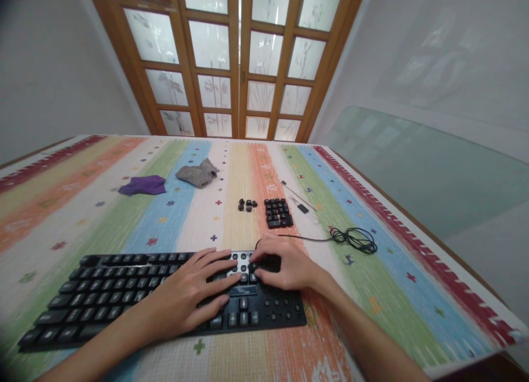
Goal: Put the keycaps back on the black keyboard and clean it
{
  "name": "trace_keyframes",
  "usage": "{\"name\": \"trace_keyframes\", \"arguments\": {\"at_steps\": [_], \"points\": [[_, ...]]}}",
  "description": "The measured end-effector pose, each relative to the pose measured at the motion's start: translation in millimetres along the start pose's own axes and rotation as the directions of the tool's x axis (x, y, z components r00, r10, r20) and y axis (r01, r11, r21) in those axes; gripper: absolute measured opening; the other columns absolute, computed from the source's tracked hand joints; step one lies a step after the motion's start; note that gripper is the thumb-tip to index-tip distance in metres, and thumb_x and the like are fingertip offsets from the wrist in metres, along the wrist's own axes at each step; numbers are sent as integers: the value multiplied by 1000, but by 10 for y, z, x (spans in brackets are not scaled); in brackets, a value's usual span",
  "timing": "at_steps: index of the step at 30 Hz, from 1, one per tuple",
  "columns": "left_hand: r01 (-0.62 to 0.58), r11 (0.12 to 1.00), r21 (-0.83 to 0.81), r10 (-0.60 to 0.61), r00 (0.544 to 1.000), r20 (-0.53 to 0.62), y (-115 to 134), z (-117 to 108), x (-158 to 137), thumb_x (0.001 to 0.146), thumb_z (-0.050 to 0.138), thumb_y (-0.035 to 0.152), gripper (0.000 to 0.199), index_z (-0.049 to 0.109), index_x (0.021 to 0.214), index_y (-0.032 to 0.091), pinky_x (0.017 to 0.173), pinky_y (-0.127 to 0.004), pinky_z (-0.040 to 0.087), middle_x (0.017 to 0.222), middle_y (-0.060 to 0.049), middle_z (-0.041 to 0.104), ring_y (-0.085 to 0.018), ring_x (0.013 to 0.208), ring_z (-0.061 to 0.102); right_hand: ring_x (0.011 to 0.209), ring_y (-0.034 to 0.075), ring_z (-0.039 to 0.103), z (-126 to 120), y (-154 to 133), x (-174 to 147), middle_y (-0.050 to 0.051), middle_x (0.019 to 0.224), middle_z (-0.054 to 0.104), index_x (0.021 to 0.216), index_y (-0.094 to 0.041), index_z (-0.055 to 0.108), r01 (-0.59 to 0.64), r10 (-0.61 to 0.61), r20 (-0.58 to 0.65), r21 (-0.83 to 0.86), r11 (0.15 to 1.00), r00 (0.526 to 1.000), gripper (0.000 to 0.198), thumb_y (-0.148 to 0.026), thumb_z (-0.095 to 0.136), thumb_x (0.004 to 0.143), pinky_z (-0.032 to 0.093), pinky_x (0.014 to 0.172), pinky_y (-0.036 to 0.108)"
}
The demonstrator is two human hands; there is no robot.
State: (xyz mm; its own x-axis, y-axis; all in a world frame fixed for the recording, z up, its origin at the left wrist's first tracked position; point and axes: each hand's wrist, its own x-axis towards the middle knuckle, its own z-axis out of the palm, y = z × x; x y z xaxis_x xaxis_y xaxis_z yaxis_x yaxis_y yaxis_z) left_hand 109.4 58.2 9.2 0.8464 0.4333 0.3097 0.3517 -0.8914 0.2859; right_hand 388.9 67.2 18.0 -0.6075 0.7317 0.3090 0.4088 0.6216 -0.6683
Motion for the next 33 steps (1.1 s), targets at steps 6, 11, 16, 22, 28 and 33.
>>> {"name": "trace_keyframes", "arguments": {"at_steps": [6, 11, 16, 22, 28, 33], "points": [[-6, 1000, 27, 5, 1000, 10, -5, 20, -10, 99, 56, 26, 41, 56, 139, 24, 115, -58, 37, 141, -10, 60, -30, 139, 47, 83, 20, 60, 50, 4, 14, 5, 84, 68, 88, -18, 70, 69, -69, -16, -20, 997, 997, 6, -19, 65, 89, 49, 79, 38], [-8, 1000, 11, 9, 1000, -12, -2, 22, -13, 99, 55, 25, 41, 56, 140, 24, 115, -58, 37, 140, -9, 61, -30, 139, 47, 85, 20, 61, 19, -6, 11, 6, 85, 69, 85, -18, 71, 49, -49, 11, -36, 998, 999, 9, -19, 64, 90, 50, 81, 39], [0, 1000, -8, 0, 1000, -9, 3, 10, -4, 99, 56, 25, 41, 57, 139, 25, 116, -57, 37, 140, -9, 61, -29, 138, 48, 83, 19, 62, 36, 25, 11, 6, 86, 72, 86, -18, 72, 68, -68, -18, -5, 998, 998, 9, -19, 65, 92, 51, 81, 39], [5, 1000, -26, -6, 1000, -25, -4, 13, -7, 99, 56, 27, 42, 56, 141, 26, 116, -57, 36, 140, -8, 61, -29, 139, 47, 80, 18, 63, 59, 63, 17, 4, 83, 72, 86, -19, 72, 107, -106, -59, 5, 994, 993, 9, -21, 66, 93, 52, 81, 39], [7, 1000, -21, -7, 1000, -5, -5, 14, -8, 99, 55, 26, 43, 55, 142, 26, 116, -58, 36, 141, -8, 61, -30, 139, 47, 80, 18, 63, 58, 42, 20, 4, 84, 72, 88, -19, 72, 115, -114, -60, 13, 993, 992, 8, -21, 66, 94, 51, 81, 38], [1, 1000, -24, -1, 1000, -19, -2, 10, -8, 100, 55, 26, 41, 56, 141, 26, 116, -58, 36, 140, -8, 61, -29, 139, 47, 80, 18, 62, 72, 56, 13, 4, 84, 71, 87, -19, 72, 105, -104, -57, 14, 994, 993, 7, -18, 66, 92, 51, 79, 37]]}}
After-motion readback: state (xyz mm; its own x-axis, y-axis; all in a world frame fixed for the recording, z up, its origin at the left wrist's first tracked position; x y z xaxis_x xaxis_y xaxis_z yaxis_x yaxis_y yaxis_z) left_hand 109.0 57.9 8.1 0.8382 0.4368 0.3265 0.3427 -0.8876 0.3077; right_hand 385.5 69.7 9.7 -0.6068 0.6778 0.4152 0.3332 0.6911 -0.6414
